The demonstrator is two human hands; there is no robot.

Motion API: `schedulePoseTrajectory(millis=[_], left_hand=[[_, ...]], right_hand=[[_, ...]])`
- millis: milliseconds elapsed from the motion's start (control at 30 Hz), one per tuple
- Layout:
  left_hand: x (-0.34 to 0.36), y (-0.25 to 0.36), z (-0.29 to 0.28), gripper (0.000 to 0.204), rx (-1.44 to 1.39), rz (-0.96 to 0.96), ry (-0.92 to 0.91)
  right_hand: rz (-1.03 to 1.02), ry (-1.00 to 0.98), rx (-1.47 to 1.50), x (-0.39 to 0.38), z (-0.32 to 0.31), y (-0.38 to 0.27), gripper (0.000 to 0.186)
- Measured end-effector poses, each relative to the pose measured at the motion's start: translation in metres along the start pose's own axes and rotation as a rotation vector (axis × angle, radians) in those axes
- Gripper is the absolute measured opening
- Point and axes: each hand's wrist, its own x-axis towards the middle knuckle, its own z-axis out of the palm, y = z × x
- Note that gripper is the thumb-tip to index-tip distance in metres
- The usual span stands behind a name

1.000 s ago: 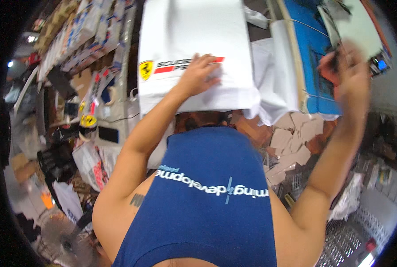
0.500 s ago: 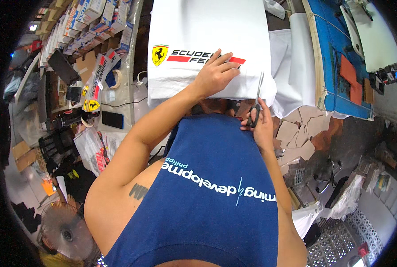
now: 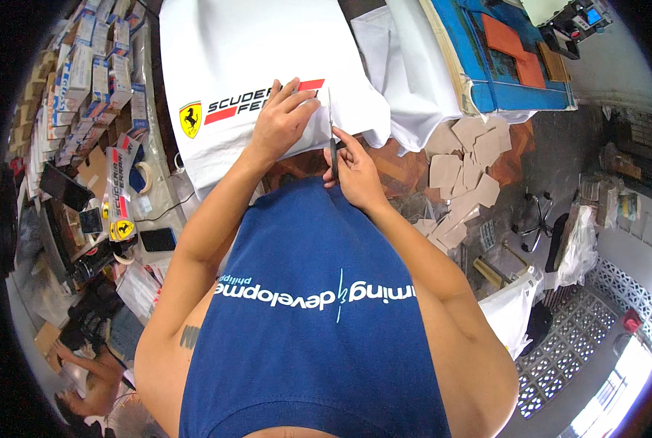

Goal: The person places white t-shirts onto a heat press, aligns printed transfer sheets with Ferrari graphics, and operates the press to apply the designs. They handle multiple shirts and transfers, smoothing each sheet before pressing and stacking finished shirts.

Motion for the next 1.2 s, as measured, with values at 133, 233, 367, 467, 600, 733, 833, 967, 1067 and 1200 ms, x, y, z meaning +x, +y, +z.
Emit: schedulePoseTrajectory(millis=[133, 233, 367, 467, 600, 733, 833, 967, 1067, 1200], left_hand=[[0.001, 0.001, 0.0, 0.021, -0.004, -0.012, -0.003], [0.001, 0.001, 0.0, 0.021, -0.004, -0.01, -0.004], [0.001, 0.001, 0.0, 0.021, -0.018, -0.015, 0.006], [0.002, 0.002, 0.001, 0.02, -0.03, -0.026, 0.011], [0.003, 0.003, 0.001, 0.019, -0.042, -0.035, 0.017], [0.002, 0.004, -0.001, 0.019, -0.056, -0.037, 0.004], [0.002, 0.004, -0.003, 0.019, -0.078, -0.04, 0.014], [0.001, 0.005, -0.001, 0.019, -0.089, -0.035, 0.029], [0.001, 0.003, 0.0, 0.019, -0.092, -0.023, 0.038], [0.002, 0.003, 0.0, 0.018, -0.102, -0.036, 0.033]], right_hand=[[-0.011, 0.007, -0.018, 0.0, 0.001, -0.002, 0.059], [-0.008, 0.02, -0.034, 0.001, 0.001, -0.001, 0.058], [-0.011, 0.024, -0.059, 0.001, -0.002, 0.001, 0.057], [0.012, 0.021, -0.093, -0.001, -0.004, 0.002, 0.057], [0.06, 0.042, -0.114, -0.002, -0.005, -0.001, 0.056], [0.054, 0.028, -0.119, 0.009, -0.002, -0.007, 0.059], [0.009, 0.041, -0.102, 0.017, -0.001, -0.009, 0.057], [0.033, 0.068, -0.145, 0.017, -0.002, -0.009, 0.056], [0.045, 0.071, -0.144, 0.017, -0.002, -0.01, 0.055], [0.034, 0.062, -0.136, 0.023, -0.002, -0.01, 0.054]])
